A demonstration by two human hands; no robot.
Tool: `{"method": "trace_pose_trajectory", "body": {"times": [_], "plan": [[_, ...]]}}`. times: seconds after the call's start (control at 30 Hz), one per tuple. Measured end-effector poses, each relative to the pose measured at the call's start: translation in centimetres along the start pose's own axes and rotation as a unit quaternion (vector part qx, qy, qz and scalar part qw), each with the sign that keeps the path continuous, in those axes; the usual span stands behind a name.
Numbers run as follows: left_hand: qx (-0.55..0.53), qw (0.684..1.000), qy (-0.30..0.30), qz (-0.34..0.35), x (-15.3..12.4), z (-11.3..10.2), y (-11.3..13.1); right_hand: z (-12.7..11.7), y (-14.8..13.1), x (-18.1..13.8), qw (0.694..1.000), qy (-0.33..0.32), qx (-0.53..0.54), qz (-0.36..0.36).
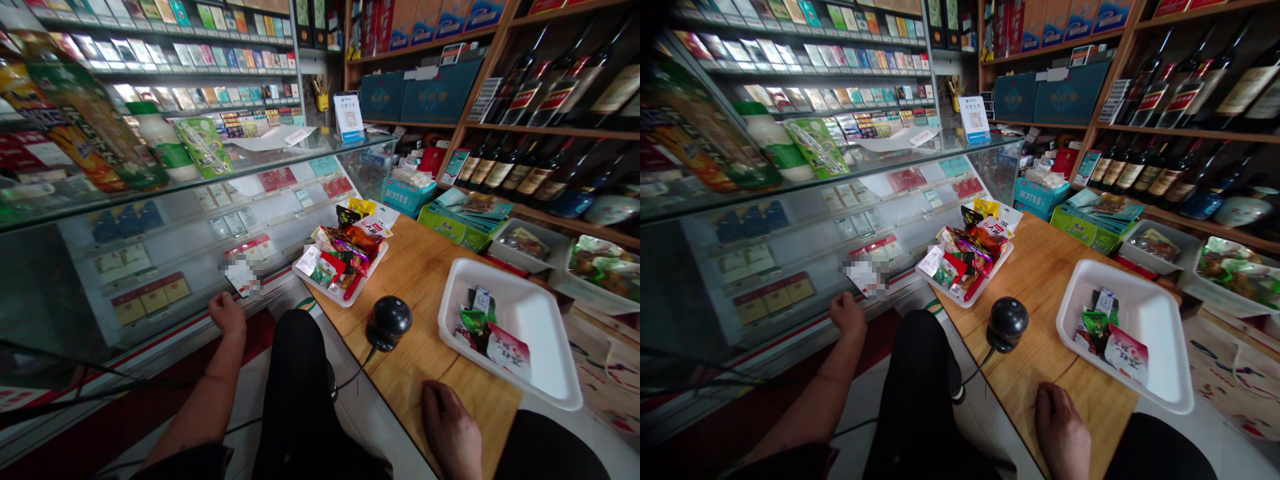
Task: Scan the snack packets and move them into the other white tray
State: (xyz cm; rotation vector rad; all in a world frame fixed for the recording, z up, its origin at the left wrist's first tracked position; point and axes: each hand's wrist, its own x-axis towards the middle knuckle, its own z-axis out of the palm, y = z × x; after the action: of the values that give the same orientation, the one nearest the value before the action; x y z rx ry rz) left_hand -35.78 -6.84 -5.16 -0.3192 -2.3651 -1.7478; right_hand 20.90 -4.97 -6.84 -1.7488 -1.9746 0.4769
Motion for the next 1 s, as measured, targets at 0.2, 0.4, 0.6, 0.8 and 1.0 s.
{"method": "trace_pose_trajectory", "body": {"times": [0.2,0.4,0.6,0.8,1.0], "plan": [[-0.054,0.997,-0.055,0.032,-5.3,0.9,2.8,-0.7,-0.4,0.6,0.998,-0.027,0.03,0.049],[-0.09,0.96,-0.231,0.128,-11.3,3.0,8.7,-2.7,-2.8,3.6,0.992,0.012,0.114,0.053],[0.034,0.837,-0.335,0.431,-12.7,5.6,15.3,-5.2,-9.1,7.1,0.983,0.037,0.164,-0.073],[0.177,0.754,-0.38,0.505,-11.3,7.6,17.7,-5.4,-12.7,8.3,0.969,0.012,0.201,-0.142],[0.177,0.728,-0.391,0.536,-10.1,7.9,17.3,-5.1,-14.1,8.2,0.966,-0.025,0.199,-0.163]]}}
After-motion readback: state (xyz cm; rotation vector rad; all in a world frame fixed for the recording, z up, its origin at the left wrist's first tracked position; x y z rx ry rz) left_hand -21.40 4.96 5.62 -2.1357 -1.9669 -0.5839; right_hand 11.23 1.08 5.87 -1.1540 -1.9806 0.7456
